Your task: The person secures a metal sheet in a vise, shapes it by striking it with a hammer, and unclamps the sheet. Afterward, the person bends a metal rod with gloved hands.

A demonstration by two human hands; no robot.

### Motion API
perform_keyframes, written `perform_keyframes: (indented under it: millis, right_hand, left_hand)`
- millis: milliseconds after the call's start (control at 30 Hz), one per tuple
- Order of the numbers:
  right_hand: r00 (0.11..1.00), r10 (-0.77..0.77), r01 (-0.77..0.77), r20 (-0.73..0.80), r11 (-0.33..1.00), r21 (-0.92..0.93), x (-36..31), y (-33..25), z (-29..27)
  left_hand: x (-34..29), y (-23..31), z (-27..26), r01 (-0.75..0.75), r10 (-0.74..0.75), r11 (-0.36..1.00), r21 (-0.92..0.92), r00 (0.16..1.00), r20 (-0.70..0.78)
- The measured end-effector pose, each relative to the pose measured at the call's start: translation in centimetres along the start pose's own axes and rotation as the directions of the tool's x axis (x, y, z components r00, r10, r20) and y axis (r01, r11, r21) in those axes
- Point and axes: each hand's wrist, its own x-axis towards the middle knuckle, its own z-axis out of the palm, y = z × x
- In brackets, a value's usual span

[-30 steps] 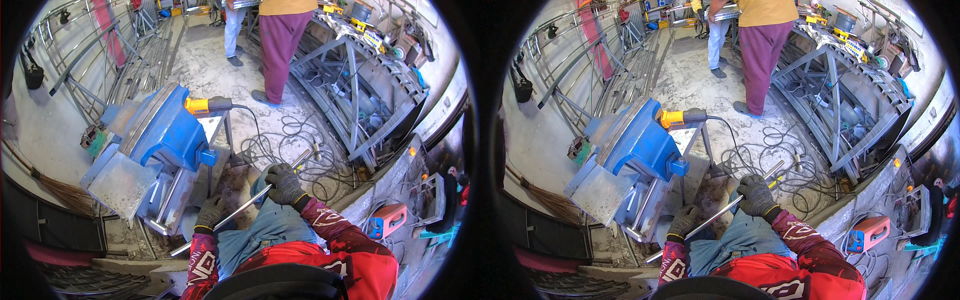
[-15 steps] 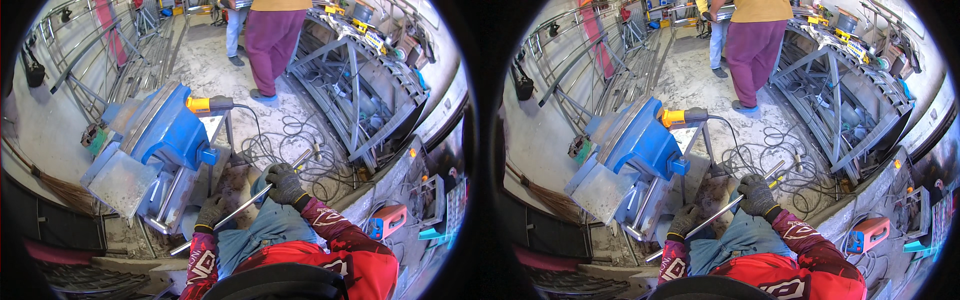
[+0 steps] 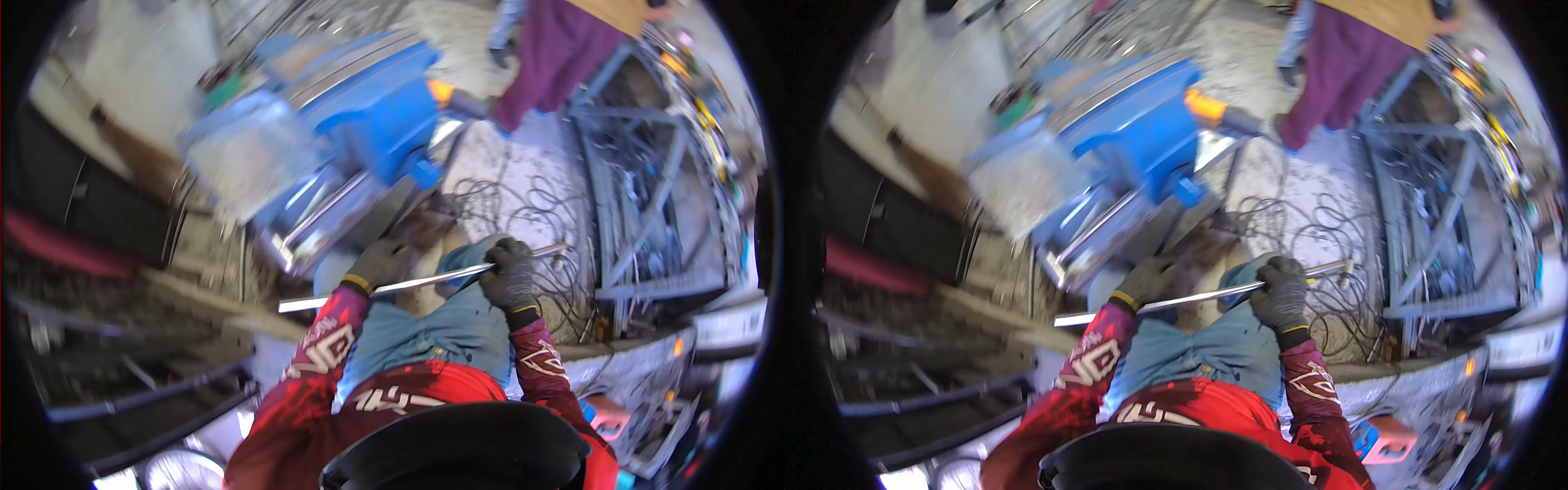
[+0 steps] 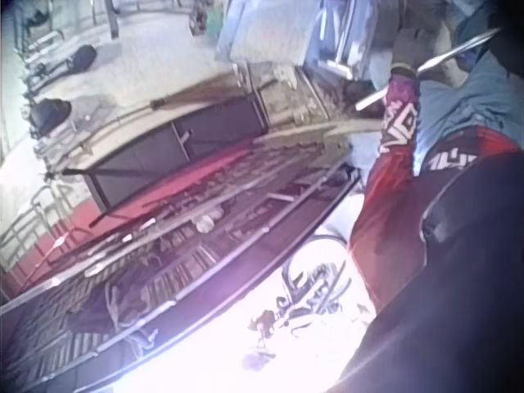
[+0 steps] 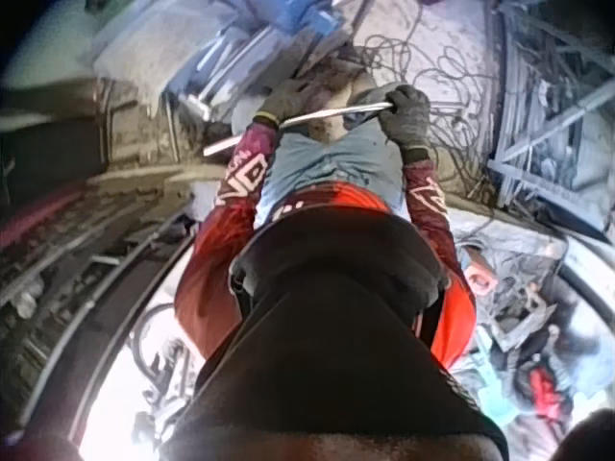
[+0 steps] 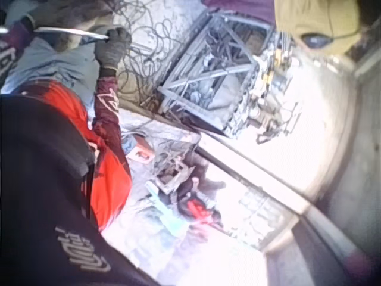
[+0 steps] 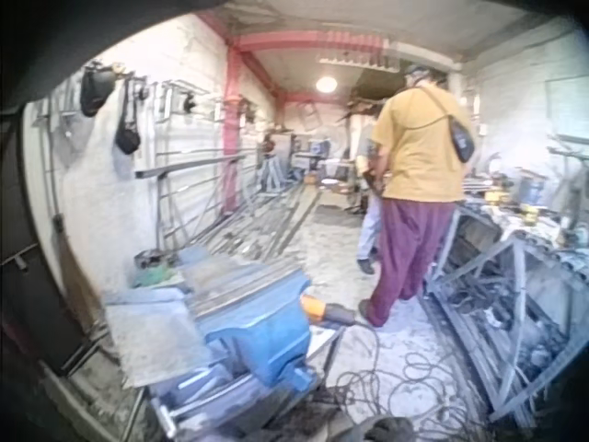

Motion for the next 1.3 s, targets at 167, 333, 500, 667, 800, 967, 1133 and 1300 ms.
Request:
perform_keyframes:
  millis: [167, 333, 500, 667, 800, 967, 1133, 1300]
  right_hand:
    - [0.999, -0.039, 0.040, 0.013, 0.999, -0.027, 0.5, -0.1, 0.6]
    - [0.997, -0.068, 0.069, 0.019, 0.997, -0.032, 0.2, 0.2, 0.7]
    - [0.996, -0.083, 0.085, 0.033, 0.995, -0.048, 0.2, -0.1, 0.4]
    - [0.981, -0.166, 0.170, 0.104, 0.985, -0.028, 0.7, 2.0, -1.4]
    - [0.962, -0.123, 0.119, 0.242, 0.992, 0.034, 1.6, 5.1, -2.3]
    - [0.991, -0.014, 0.006, 0.136, 0.998, 0.055, 3.0, 11.4, -2.6]
    - [0.953, 0.299, -0.294, 0.051, 0.952, -0.079, 3.2, 20.8, -0.6]
    - [0.882, 0.465, -0.472, 0.078, 0.874, 0.119, 2.3, 25.0, 0.0]
  left_hand:
    - [-0.7, 0.2, 0.2, -0.053, 0.052, 0.999, 0.000, 0.983, -0.177]
    - [-2.5, 1.3, 0.5, -0.043, 0.040, 0.999, -0.007, 0.962, -0.270]
    - [-6.0, 4.1, 1.3, -0.030, 0.043, 0.998, 0.050, 0.954, -0.298]
    - [-11.1, 5.5, -2.0, 0.050, 0.175, 0.902, 0.428, 0.866, -0.469]
    - [-16.4, 0.5, -4.6, 0.435, -0.053, 0.804, 0.405, 0.731, -0.680]
    - [-22.0, -5.7, -4.1, 0.416, -0.078, 0.862, 0.291, 0.674, -0.734]
    - [-21.4, -4.3, -2.6, 0.287, -0.306, 0.937, -0.197, 0.410, -0.859]
    - [-20.7, -4.3, -4.3, 0.410, -0.345, 0.899, -0.153, 0.449, -0.825]
